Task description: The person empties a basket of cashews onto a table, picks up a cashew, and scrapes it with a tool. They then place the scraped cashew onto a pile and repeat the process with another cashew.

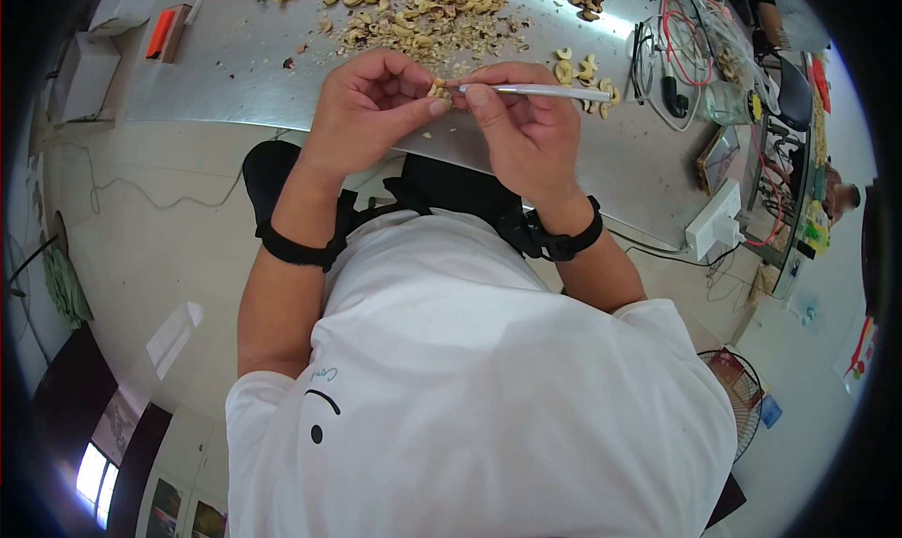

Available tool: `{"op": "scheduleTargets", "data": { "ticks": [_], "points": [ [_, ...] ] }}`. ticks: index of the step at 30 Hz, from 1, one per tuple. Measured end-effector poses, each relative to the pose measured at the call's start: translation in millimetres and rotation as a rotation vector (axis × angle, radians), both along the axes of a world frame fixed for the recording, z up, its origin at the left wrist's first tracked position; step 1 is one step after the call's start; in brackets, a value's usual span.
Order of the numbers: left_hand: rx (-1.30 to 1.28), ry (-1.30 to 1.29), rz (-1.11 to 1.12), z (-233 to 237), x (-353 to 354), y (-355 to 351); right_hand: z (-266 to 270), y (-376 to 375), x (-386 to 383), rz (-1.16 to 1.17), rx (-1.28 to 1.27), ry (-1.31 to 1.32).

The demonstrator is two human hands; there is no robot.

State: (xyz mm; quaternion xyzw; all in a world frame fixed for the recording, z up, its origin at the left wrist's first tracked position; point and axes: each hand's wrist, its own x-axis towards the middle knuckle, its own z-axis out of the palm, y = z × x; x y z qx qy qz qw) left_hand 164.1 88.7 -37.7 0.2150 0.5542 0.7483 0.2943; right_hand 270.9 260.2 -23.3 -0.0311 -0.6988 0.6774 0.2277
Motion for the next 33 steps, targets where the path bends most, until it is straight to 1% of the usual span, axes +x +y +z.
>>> {"op": "scheduleTargets", "data": {
  "ticks": [4, 8, 13, 16, 19, 22, 33],
  "points": [
    [-0.062, -0.022, -0.049, 3.1, -1.6, -1.4, -0.4, 0.4, -1.2, -0.010, -0.001, -0.027],
    [-0.106, -0.012, -0.069, 2.5, -2.7, -2.7, 2.7, -1.6, -2.0, 0.026, -0.101, -0.028],
    [-0.075, -0.020, -0.102, 2.6, -3.1, -4.1, 3.7, -2.4, -0.6, 0.060, -0.151, -0.030],
    [-0.063, -0.018, -0.097, 1.7, -1.6, -3.5, -0.2, 3.2, 1.3, 0.114, -0.049, -0.020],
    [-0.068, -0.009, -0.091, 3.8, -0.5, -3.3, -1.0, -3.9, -0.3, 0.044, -0.112, -0.004],
    [-0.093, -0.004, -0.076, 5.9, 0.0, -2.7, -1.4, -4.9, 0.1, 0.041, -0.115, -0.002],
    [-0.070, -0.010, -0.048, 6.9, 3.4, -2.1, -1.5, -5.0, 0.0, 0.018, -0.041, -0.028]
  ]
}}
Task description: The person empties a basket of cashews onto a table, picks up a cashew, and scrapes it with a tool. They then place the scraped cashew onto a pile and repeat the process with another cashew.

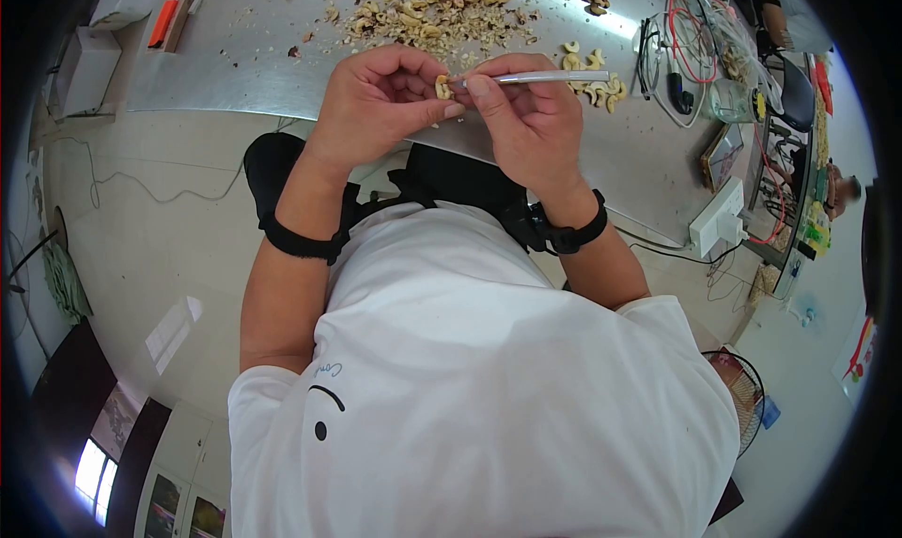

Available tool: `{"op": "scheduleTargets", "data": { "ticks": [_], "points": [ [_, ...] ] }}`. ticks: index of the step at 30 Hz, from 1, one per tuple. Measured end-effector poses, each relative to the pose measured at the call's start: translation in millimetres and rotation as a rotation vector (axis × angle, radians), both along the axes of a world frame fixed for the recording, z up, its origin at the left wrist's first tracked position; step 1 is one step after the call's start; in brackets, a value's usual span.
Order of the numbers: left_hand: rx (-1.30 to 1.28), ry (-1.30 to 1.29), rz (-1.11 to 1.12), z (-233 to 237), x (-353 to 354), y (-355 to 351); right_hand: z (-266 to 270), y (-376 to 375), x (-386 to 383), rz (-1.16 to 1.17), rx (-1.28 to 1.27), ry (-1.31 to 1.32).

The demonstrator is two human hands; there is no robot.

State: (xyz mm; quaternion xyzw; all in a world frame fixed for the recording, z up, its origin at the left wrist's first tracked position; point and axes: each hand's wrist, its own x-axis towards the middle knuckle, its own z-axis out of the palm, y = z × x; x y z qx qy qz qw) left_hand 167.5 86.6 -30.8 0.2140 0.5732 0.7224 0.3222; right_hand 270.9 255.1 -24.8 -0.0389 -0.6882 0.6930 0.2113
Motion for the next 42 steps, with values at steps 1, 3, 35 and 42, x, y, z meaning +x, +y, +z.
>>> {"op": "scheduleTargets", "data": {
  "ticks": [1, 3, 35, 42],
  "points": [
    [0.000, 0.001, 0.002, 0.1, 0.1, 0.2, 0.0, 0.2, 0.1, -0.001, 0.005, -0.001],
    [0.000, 0.003, 0.003, 0.2, 0.2, 0.2, 0.0, 1.4, -0.1, 0.003, 0.025, -0.002],
    [-0.022, 0.034, 0.006, 1.9, 1.7, 1.5, 0.5, 5.6, 0.1, -0.001, 0.091, -0.052],
    [-0.032, 0.046, 0.012, 0.6, 2.3, 0.9, -1.0, 5.9, 2.3, 0.016, 0.067, -0.043]
  ]
}}
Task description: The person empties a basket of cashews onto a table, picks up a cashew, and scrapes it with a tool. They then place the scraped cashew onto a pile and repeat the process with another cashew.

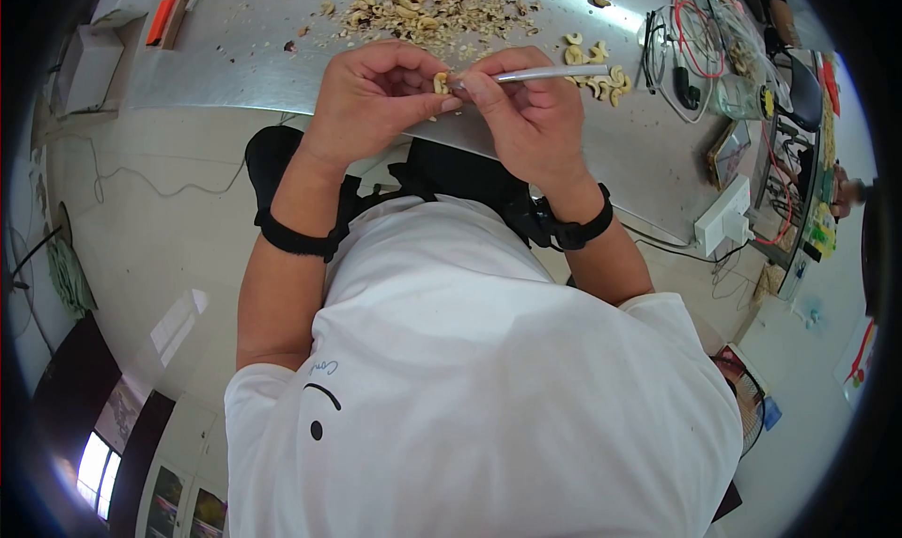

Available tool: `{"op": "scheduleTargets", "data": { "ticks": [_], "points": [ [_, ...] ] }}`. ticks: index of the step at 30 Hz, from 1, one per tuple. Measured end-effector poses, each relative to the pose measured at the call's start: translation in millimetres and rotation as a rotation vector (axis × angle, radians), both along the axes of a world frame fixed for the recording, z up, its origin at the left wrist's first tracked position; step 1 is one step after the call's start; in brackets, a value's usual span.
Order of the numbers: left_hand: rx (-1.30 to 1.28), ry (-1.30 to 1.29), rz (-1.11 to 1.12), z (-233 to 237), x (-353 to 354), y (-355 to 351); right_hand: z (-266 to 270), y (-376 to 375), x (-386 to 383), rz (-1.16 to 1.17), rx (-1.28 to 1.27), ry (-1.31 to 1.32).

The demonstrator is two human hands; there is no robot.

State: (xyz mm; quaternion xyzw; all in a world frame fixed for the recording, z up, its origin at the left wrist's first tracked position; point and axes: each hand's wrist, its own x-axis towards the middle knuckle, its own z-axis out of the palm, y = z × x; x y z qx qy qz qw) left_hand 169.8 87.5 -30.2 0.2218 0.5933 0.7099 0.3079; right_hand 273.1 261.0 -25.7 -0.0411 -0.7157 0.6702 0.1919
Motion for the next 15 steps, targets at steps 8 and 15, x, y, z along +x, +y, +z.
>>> {"op": "scheduleTargets", "data": {
  "ticks": [8, 15],
  "points": [
    [0.003, -0.016, 0.008, -2.0, 0.4, -0.4, -0.7, 2.3, 0.0, 0.031, 0.002, 0.013],
    [0.002, 0.005, 0.026, 0.5, 2.3, 1.2, -2.7, 0.9, 0.0, 0.027, 0.011, 0.044]
  ]
}}
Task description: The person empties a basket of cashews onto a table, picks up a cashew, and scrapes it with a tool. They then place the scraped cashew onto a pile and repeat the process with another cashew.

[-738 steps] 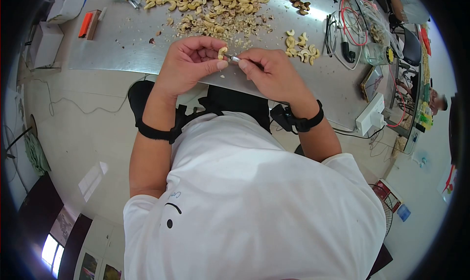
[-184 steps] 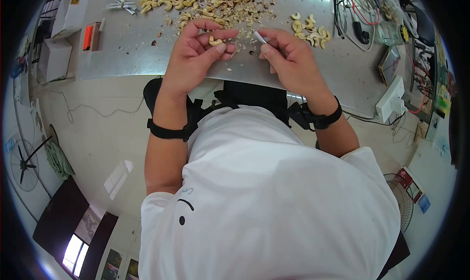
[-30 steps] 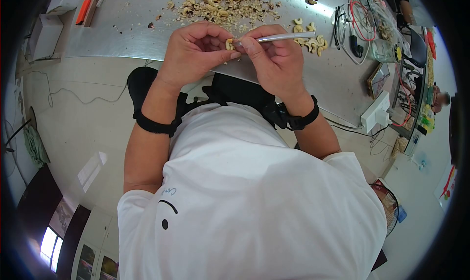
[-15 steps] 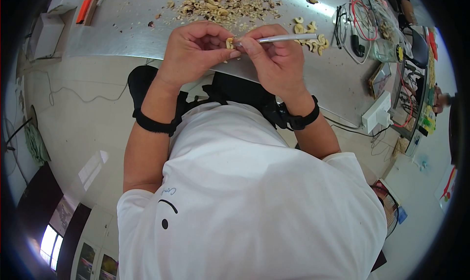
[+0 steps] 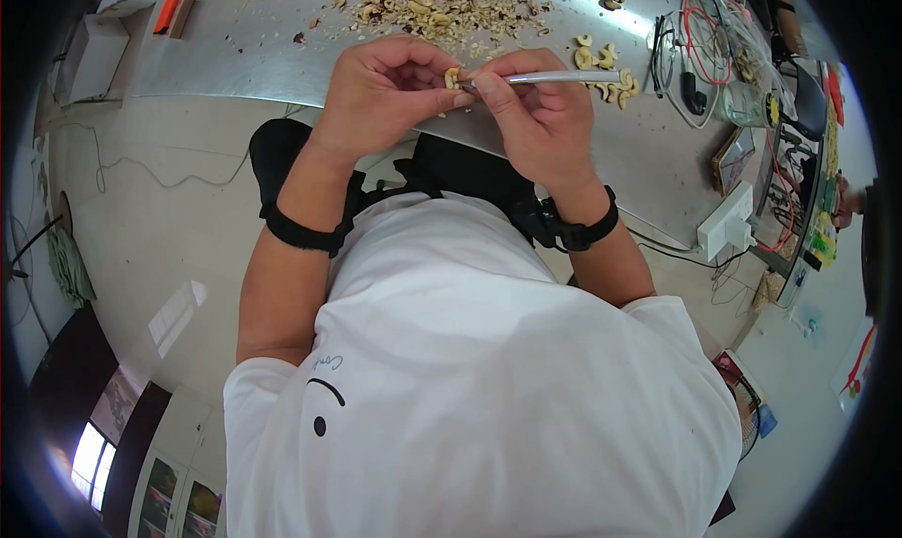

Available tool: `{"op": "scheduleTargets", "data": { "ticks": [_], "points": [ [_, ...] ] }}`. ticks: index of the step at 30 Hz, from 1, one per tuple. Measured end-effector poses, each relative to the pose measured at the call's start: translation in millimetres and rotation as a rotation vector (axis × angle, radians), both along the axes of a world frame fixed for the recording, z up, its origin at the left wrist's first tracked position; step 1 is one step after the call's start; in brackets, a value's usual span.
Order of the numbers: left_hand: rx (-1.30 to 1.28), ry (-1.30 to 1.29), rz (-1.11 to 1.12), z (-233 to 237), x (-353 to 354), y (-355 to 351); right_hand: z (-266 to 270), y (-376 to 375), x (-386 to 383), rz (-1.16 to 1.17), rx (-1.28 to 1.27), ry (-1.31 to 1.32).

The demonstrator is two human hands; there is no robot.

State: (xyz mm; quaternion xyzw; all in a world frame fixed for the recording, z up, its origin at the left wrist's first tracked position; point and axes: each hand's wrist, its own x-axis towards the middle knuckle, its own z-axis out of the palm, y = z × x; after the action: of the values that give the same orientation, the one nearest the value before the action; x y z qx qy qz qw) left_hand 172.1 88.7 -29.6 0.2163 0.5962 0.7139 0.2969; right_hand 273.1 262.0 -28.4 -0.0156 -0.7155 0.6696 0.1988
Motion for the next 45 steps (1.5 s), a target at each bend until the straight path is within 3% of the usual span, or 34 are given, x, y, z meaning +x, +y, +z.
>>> {"op": "scheduleTargets", "data": {
  "ticks": [16, 28, 31, 37, 45],
  "points": [
    [-0.065, 0.007, 0.037, 1, 1, 1, -2, 1, 2, -0.023, 0.143, 0.018],
    [-0.095, 0.040, 0.126, -6, 4, 5, -7, -1, 0, 0.035, -0.039, 0.081],
    [-0.094, 0.032, 0.120, -6, 2, 5, -6, 3, -1, 0.039, 0.074, 0.114],
    [-0.082, 0.040, 0.160, -9, 4, 8, -3, -4, 0, 0.018, -0.090, 0.067],
    [-0.170, 0.127, 0.156, -10, 8, 10, -14, -5, 1, -0.038, -0.088, 0.063]
  ]
}}
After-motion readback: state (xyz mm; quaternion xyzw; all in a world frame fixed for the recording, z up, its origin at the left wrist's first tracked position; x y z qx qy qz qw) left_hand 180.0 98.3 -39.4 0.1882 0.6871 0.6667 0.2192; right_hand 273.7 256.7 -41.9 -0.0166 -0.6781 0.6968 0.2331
